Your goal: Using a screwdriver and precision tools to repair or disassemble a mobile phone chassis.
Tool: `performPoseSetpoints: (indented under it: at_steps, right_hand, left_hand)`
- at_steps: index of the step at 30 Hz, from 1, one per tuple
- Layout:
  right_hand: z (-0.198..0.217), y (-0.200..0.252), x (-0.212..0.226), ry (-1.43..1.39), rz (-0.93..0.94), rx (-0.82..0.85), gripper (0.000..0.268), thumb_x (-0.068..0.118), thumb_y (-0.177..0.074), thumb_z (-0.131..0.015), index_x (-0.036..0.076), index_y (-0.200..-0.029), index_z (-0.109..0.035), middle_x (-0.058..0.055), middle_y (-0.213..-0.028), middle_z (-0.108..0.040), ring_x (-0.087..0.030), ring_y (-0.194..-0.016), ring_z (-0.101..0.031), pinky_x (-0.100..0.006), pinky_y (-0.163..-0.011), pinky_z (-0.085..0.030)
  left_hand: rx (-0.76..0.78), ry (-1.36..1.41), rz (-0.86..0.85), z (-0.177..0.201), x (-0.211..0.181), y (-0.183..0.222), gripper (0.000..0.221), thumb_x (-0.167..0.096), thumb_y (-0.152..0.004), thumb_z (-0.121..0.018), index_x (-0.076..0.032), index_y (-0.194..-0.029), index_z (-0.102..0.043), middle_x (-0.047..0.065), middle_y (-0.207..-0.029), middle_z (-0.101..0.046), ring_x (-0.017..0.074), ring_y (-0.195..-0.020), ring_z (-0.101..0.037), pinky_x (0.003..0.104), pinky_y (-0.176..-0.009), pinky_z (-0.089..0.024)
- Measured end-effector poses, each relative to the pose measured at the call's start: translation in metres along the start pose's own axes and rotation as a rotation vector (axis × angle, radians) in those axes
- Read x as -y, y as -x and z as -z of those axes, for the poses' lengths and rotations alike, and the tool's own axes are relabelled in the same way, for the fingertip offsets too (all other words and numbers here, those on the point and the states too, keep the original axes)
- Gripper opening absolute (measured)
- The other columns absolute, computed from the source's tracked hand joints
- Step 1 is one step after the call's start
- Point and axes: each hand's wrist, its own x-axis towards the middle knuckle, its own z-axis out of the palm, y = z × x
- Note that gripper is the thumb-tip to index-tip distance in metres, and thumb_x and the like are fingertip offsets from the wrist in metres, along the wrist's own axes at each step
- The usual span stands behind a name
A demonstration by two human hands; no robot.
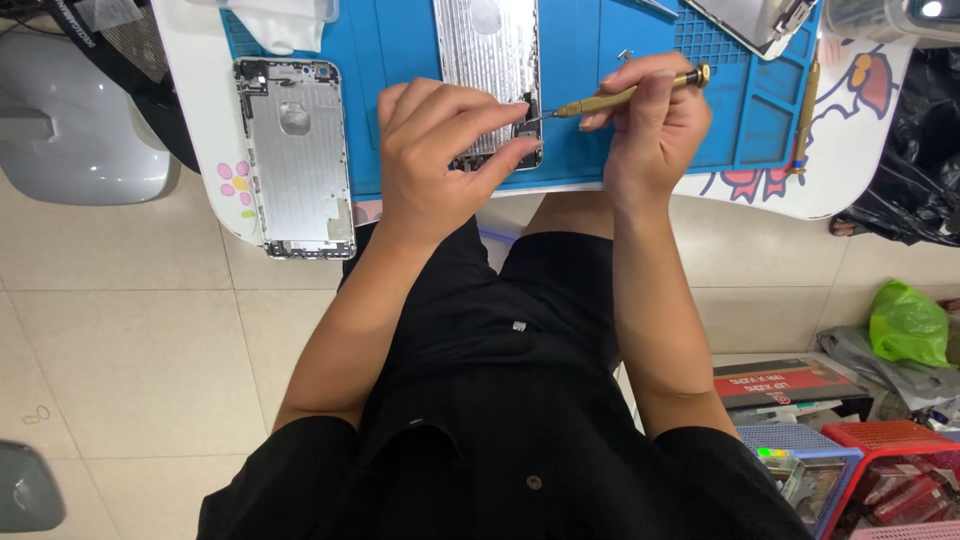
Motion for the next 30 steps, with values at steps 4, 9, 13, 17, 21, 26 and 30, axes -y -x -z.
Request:
performPoseSetpoints:
  at_steps: [4, 9, 13, 17, 21, 26, 30]
  right_hand:
    - [-0.0013, -0.0004, 0.0011, 0.027, -0.007, -0.004, 0.042, 0.037, -0.119, -0.048, -0.002, -0.108, -0.060, -0.013, -0.089, -0.066, -0.015, -0.066, -0.065, -0.022, -0.060, -0.051]
    - [-0.0002, 0.0002, 0.0006, 0.013, 0.005, 0.045, 0.041, 0.035, -0.119, -0.048, -0.002, -0.109, -0.059, -0.012, -0.088, -0.065, -0.016, -0.066, -0.065, -0.022, -0.060, -0.051]
    - [-0.0010, 0.0010, 0.0015, 0.021, -0.003, 0.048, 0.040, 0.035, -0.120, -0.049, -0.003, -0.109, -0.059, -0.013, -0.089, -0.065, -0.016, -0.066, -0.065, -0.022, -0.060, -0.051]
    - [0.0003, 0.0005, -0.0004, 0.007, 0.016, 0.042, 0.041, 0.036, -0.119, -0.048, -0.003, -0.109, -0.059, -0.012, -0.088, -0.065, -0.016, -0.066, -0.065, -0.023, -0.061, -0.051]
    - [0.0016, 0.0023, -0.0009, -0.015, 0.020, 0.032, 0.042, 0.037, -0.118, -0.050, -0.002, -0.108, -0.059, -0.012, -0.087, -0.064, -0.016, -0.065, -0.064, -0.023, -0.060, -0.050]
    - [-0.0016, 0.0016, 0.0024, 0.013, 0.048, 0.075, 0.040, 0.037, -0.118, -0.051, -0.002, -0.108, -0.057, -0.012, -0.085, -0.065, -0.017, -0.066, -0.064, -0.024, -0.062, -0.050]
    - [-0.0015, 0.0021, 0.0022, 0.027, 0.036, 0.065, 0.041, 0.037, -0.118, -0.051, -0.002, -0.107, -0.058, -0.013, -0.086, -0.065, -0.017, -0.065, -0.065, -0.023, -0.061, -0.050]
  left_hand:
    - [-0.002, 0.013, -0.009, 0.0005, 0.0006, -0.0008, 0.025, -0.025, -0.086, -0.094, -0.016, -0.104, -0.079, -0.006, -0.099, -0.072, 0.0164, -0.094, -0.062, 0.035, -0.093, -0.038]
    - [-0.037, -0.008, -0.019, -0.0043, 0.0044, 0.0026, 0.017, -0.019, -0.088, -0.093, -0.017, -0.098, -0.081, -0.008, -0.091, -0.072, 0.0126, -0.087, -0.062, 0.033, -0.089, -0.037]
    - [-0.040, 0.004, -0.018, -0.0037, 0.0028, 0.0022, 0.015, -0.017, -0.089, -0.092, -0.016, -0.098, -0.080, -0.006, -0.092, -0.072, 0.0130, -0.089, -0.062, 0.033, -0.090, -0.036]
    - [-0.035, 0.004, -0.014, -0.0036, 0.0035, 0.0013, 0.014, -0.015, -0.089, -0.092, -0.016, -0.095, -0.079, -0.006, -0.092, -0.072, 0.0131, -0.088, -0.062, 0.033, -0.090, -0.036]
    - [-0.032, 0.004, -0.027, -0.0036, 0.0045, 0.0020, 0.015, -0.016, -0.087, -0.093, -0.017, -0.092, -0.078, -0.006, -0.091, -0.071, 0.0138, -0.088, -0.062, 0.034, -0.090, -0.036]
    - [-0.029, 0.010, -0.025, -0.0039, 0.0033, 0.0006, 0.016, -0.016, -0.087, -0.093, -0.017, -0.092, -0.078, -0.006, -0.090, -0.071, 0.0139, -0.087, -0.061, 0.034, -0.090, -0.035]
    - [-0.025, 0.005, -0.026, -0.0034, 0.0040, 0.0013, 0.016, -0.015, -0.087, -0.093, -0.017, -0.092, -0.078, -0.007, -0.090, -0.071, 0.0137, -0.087, -0.061, 0.034, -0.089, -0.035]
